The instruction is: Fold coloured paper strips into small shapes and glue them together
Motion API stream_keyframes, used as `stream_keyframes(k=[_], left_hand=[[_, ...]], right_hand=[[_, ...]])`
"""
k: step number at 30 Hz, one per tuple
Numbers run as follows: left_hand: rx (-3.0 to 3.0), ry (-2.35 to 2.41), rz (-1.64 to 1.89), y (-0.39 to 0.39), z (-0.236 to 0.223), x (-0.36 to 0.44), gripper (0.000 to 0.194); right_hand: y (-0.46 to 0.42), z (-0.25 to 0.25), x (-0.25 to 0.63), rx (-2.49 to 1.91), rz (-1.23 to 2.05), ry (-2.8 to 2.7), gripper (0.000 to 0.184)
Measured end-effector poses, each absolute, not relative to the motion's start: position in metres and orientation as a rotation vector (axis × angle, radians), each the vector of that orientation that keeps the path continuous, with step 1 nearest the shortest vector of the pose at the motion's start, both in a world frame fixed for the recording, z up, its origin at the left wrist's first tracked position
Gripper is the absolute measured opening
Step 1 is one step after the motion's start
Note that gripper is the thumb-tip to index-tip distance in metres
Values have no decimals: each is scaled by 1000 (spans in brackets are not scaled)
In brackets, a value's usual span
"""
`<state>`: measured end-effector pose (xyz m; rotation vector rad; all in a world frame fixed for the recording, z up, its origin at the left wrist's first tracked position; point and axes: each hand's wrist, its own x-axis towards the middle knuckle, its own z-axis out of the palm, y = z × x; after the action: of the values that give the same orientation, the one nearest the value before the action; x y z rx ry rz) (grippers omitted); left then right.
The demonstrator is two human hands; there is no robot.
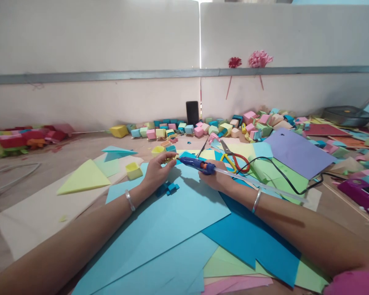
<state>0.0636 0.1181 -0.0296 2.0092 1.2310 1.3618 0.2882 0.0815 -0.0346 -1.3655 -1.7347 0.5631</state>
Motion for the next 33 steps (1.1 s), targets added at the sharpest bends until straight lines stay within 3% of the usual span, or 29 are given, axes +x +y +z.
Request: stream_keyframes(k=[8,12,17,23,26,28,33], left_hand=[[1965,1321,1373,119,-28,63,20],[1969,1330,1385,118,-25,63,21],[2034,1423,1337,122,-18,62,20],[2070,1499,1290,120,-13,63,22],[2082,1505,1269,118,-12,64,24],[2087,1521,1242,118,-11,64,25],[2089,1544,1235,120,-13,61,25]], right_hand=[[92,-39,289,-1453,440,-1611,30],[91,-29,287,-1417,414,-1623,26],[76,32,297,-1209,433,-1832,26],[52,112,395,-1383,-165,-1545,29],[49,103,458,-1758,-434,-1533,28],[51,84,490,-2056,-356,-1599,33],[53,39,530,-2279,-207,-1647,47]])
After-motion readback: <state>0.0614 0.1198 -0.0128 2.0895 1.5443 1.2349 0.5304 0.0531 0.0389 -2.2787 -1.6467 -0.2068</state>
